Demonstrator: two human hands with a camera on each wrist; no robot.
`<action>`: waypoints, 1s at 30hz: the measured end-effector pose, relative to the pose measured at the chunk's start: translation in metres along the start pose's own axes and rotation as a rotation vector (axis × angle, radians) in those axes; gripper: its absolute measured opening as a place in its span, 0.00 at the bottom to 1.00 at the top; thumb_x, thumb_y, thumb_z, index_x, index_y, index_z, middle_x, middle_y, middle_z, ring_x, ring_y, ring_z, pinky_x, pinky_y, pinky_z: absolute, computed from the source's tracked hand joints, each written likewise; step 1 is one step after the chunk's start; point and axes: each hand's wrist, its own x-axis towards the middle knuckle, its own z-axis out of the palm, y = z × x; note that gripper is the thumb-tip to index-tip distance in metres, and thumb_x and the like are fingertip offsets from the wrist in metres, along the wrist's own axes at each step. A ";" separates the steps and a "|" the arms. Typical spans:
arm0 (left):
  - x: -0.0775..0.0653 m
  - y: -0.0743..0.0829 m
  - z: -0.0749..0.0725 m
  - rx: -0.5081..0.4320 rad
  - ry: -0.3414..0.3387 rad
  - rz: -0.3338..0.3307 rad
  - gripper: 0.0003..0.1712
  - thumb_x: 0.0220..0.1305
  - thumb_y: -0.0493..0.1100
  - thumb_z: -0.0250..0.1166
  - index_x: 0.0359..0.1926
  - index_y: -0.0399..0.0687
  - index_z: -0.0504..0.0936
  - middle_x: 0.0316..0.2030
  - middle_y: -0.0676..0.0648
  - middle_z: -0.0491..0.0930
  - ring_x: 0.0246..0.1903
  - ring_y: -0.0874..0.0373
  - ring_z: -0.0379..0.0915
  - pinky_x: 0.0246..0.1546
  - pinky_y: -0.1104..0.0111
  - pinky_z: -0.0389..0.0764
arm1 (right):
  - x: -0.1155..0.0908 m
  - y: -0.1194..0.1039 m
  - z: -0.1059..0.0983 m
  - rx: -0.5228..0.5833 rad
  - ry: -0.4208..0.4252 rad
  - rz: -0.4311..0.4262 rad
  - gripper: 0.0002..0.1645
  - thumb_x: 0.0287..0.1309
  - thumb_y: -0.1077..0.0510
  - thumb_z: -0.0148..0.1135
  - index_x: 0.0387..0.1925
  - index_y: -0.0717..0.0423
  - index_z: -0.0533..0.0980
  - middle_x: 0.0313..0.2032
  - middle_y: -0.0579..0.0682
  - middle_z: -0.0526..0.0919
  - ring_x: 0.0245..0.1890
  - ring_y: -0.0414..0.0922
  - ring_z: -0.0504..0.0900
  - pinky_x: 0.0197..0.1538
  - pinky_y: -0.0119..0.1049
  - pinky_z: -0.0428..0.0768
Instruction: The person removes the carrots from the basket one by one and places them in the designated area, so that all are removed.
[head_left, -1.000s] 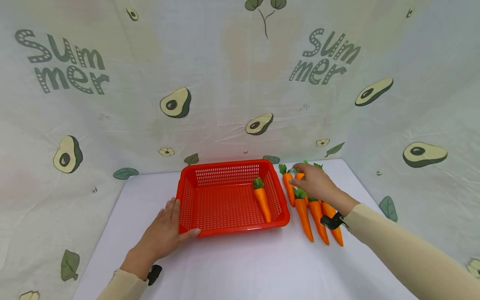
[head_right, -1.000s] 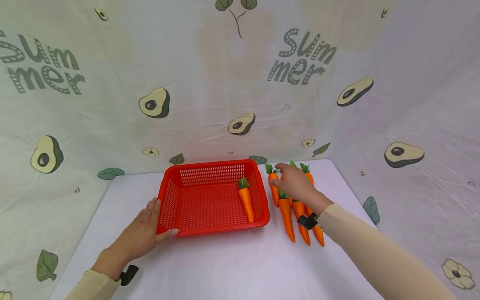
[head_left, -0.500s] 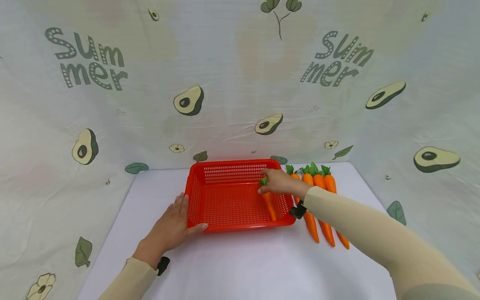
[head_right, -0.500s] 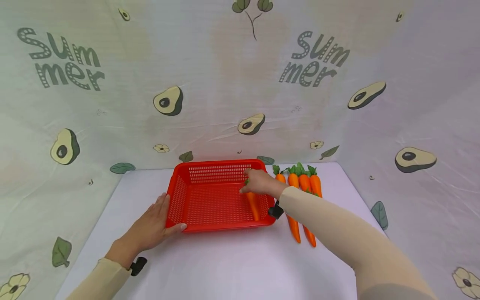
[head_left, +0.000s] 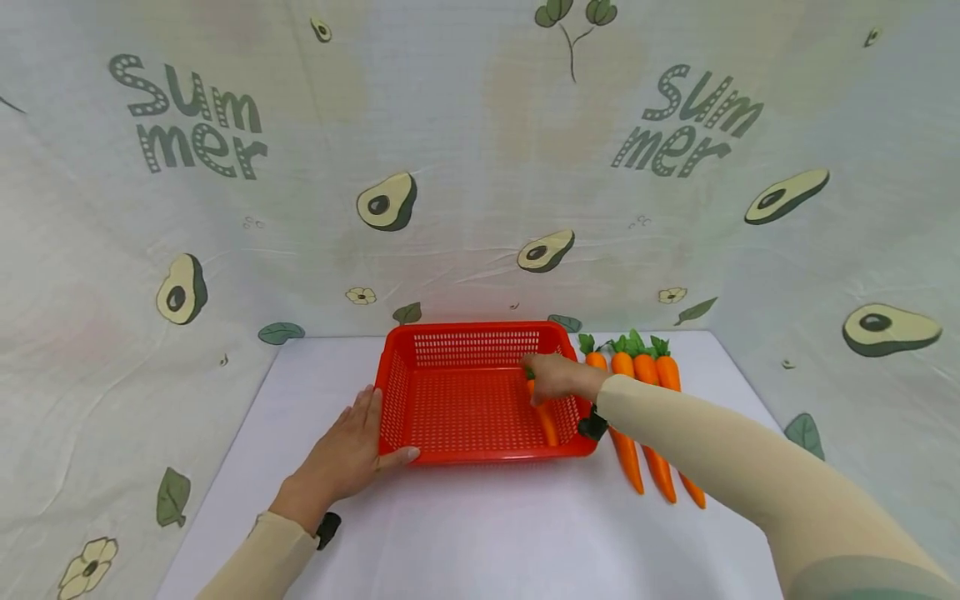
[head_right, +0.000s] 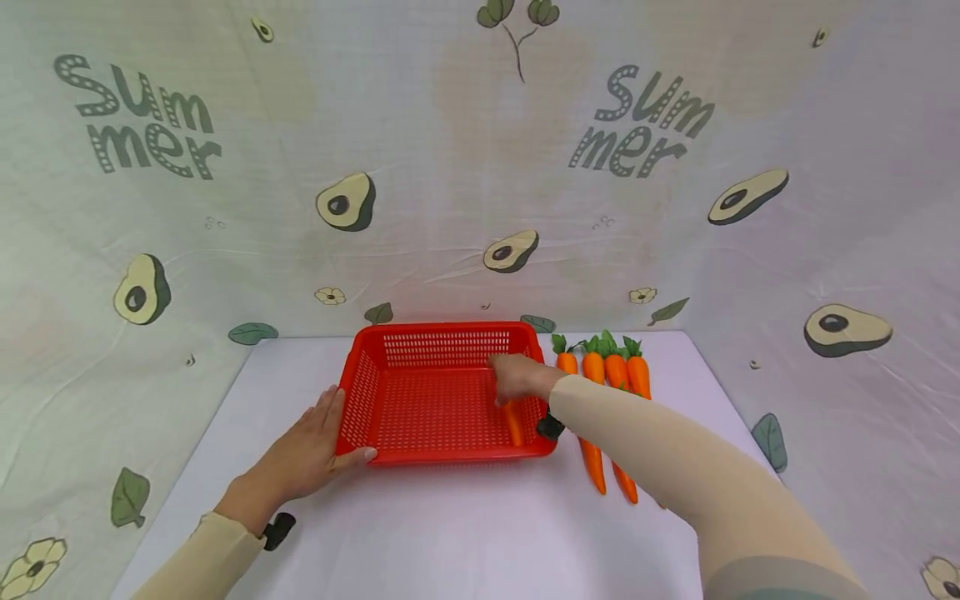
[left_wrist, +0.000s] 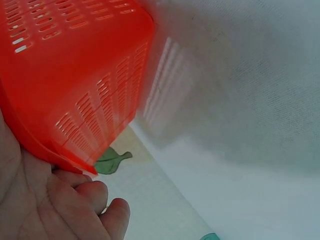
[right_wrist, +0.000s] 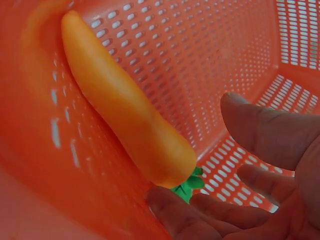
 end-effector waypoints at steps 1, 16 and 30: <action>0.000 0.000 0.000 -0.002 -0.002 0.000 0.74 0.62 0.85 0.55 0.82 0.29 0.44 0.82 0.28 0.48 0.81 0.32 0.47 0.79 0.40 0.58 | 0.001 0.000 0.001 -0.016 -0.001 0.000 0.47 0.60 0.63 0.76 0.77 0.63 0.64 0.69 0.61 0.77 0.62 0.55 0.79 0.68 0.53 0.80; 0.000 -0.003 0.001 -0.007 0.002 -0.001 0.74 0.62 0.85 0.55 0.83 0.30 0.43 0.82 0.30 0.48 0.81 0.33 0.47 0.79 0.41 0.59 | 0.013 0.001 0.002 -0.082 0.018 -0.052 0.32 0.59 0.68 0.68 0.66 0.64 0.75 0.58 0.60 0.84 0.45 0.49 0.80 0.57 0.44 0.85; -0.001 0.000 -0.002 -0.018 -0.020 -0.018 0.74 0.62 0.84 0.56 0.83 0.31 0.43 0.82 0.30 0.47 0.81 0.33 0.49 0.78 0.42 0.60 | 0.018 0.000 0.009 0.120 -0.043 -0.104 0.37 0.62 0.58 0.76 0.70 0.59 0.73 0.56 0.57 0.84 0.51 0.50 0.81 0.60 0.48 0.84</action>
